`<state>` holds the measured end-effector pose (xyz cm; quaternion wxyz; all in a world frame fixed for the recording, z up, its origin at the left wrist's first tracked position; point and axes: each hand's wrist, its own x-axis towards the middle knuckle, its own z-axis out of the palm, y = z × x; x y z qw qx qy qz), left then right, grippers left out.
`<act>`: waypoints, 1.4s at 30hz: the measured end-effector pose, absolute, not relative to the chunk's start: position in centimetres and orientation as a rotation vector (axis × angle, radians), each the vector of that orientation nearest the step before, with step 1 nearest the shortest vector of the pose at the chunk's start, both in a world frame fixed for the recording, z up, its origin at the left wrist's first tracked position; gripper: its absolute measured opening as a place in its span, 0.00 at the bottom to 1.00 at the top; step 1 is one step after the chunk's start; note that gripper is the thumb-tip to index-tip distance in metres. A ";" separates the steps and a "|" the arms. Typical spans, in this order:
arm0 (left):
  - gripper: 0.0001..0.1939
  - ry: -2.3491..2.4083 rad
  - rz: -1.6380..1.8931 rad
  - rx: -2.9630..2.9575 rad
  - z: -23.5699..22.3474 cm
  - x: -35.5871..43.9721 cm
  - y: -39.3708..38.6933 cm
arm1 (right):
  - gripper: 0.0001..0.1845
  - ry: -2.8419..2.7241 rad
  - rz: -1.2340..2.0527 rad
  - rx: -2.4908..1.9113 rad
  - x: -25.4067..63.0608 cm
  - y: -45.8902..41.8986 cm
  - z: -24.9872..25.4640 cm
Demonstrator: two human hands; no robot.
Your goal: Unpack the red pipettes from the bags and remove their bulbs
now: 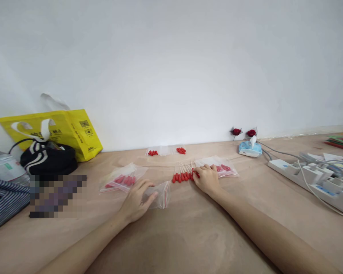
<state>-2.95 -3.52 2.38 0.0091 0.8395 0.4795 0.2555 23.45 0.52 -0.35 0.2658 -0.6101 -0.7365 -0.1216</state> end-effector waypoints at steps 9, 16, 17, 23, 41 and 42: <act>0.22 1.373 0.549 2.620 1.1 -3.6 -4.0 | 0.13 -1.940 -0.323 -1.663 22.7 1.3 -0.4; 0.22 1.207 0.173 2.596 1.8 -3.6 -4.0 | 0.12 -1.845 -0.351 -1.571 22.9 1.2 -0.3; 0.21 1.207 0.156 2.582 2.0 -3.5 -4.0 | 0.12 -1.857 -0.353 -1.543 23.0 0.9 -0.3; 0.18 1.345 0.273 2.489 3.1 -2.1 -3.9 | 0.11 -1.990 -0.310 -1.516 23.0 0.0 -0.6; 0.28 1.740 0.072 2.475 2.4 -3.2 -4.8 | 0.08 -2.115 -0.353 -1.047 24.0 -3.4 -1.2; 0.27 1.760 0.127 2.493 2.3 -3.8 -5.2 | 0.08 -2.116 -0.351 -1.039 24.0 -3.4 -1.2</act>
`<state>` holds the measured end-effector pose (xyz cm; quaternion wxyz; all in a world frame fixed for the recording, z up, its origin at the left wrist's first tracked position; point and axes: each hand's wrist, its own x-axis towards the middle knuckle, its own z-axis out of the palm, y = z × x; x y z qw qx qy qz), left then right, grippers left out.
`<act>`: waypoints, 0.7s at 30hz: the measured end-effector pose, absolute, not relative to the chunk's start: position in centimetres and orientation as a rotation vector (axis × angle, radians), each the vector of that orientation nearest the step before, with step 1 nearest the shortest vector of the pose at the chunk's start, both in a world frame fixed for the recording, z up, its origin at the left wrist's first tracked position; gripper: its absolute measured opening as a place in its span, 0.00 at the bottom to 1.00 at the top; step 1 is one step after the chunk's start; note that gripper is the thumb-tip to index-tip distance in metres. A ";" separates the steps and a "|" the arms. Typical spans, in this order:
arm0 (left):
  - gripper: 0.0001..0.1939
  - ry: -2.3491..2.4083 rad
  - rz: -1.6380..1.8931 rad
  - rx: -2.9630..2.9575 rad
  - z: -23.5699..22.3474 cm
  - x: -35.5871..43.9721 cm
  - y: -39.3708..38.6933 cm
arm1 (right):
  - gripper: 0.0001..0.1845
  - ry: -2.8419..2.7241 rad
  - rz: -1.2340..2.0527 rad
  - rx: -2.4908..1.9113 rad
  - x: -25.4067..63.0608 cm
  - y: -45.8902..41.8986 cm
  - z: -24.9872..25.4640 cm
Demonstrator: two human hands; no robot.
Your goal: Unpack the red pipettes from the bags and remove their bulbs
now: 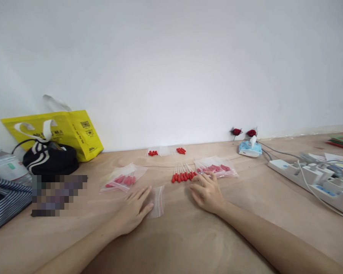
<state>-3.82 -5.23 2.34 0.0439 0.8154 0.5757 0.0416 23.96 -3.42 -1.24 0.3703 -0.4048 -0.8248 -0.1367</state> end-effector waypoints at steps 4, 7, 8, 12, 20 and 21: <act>0.16 1.891 0.283 2.517 2.1 -6.0 -7.1 | 0.08 -2.135 -0.315 -0.948 23.4 -3.3 -1.4; 0.15 1.900 0.341 2.514 2.2 -6.8 -8.0 | 0.06 -2.189 -0.225 -0.858 22.1 -3.4 -1.5; 0.15 1.889 0.354 2.503 2.4 -6.9 -8.0 | 0.06 -2.208 -0.187 -0.845 21.5 -3.5 -1.4; 0.11 1.671 0.453 2.462 3.2 -6.7 -6.1 | 0.05 -2.275 -0.082 -0.869 19.2 -3.7 -1.2; 0.18 1.532 0.231 2.179 4.0 -4.8 -2.4 | 0.06 -2.327 -0.049 -0.966 17.0 -3.2 -1.0; 0.17 1.523 0.210 2.163 4.5 -5.3 -2.6 | 0.06 -2.323 -0.040 -0.971 16.8 -3.1 -1.0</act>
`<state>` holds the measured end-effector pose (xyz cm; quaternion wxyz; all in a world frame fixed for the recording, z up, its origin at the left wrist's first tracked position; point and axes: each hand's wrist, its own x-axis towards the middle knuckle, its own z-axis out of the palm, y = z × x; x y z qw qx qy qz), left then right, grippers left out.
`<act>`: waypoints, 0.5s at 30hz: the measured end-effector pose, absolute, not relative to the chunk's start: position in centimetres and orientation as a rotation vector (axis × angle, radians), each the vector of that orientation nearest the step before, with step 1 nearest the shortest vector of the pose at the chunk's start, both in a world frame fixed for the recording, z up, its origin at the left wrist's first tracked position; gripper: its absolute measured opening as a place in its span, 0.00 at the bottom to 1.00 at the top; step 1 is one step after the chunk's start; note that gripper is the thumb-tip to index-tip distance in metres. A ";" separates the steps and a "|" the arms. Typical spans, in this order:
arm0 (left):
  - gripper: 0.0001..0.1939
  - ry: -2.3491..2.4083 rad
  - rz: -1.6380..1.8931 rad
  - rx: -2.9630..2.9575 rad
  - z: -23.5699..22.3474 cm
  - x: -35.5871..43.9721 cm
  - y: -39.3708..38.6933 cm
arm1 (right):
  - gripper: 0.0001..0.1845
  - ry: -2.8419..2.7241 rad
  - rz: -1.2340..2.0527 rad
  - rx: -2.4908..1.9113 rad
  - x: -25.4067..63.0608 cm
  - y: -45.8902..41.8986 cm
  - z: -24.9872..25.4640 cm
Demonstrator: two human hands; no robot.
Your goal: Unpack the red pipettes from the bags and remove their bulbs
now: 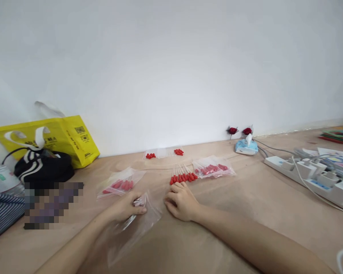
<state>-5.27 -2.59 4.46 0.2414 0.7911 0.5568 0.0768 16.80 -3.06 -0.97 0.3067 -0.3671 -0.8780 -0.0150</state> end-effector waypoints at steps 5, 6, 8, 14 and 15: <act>0.25 1.814 0.631 2.073 7.5 -11.4 -1.8 | 0.08 -2.393 0.031 -0.880 14.0 -2.1 -0.7; 0.28 1.887 0.690 2.037 7.7 -13.0 -1.1 | 0.09 -2.431 0.050 -0.822 13.1 -2.1 -0.4; 0.31 1.958 0.864 1.936 7.7 -15.8 0.6 | 0.16 -2.507 0.092 -0.719 11.0 -2.1 0.1; 0.35 2.058 0.751 1.863 4.2 -19.3 4.3 | 0.29 -2.655 0.341 -0.815 5.6 -2.2 1.9; 0.34 2.103 0.748 1.902 3.5 -19.5 4.5 | 0.32 -2.664 0.365 -0.854 5.1 -2.2 2.0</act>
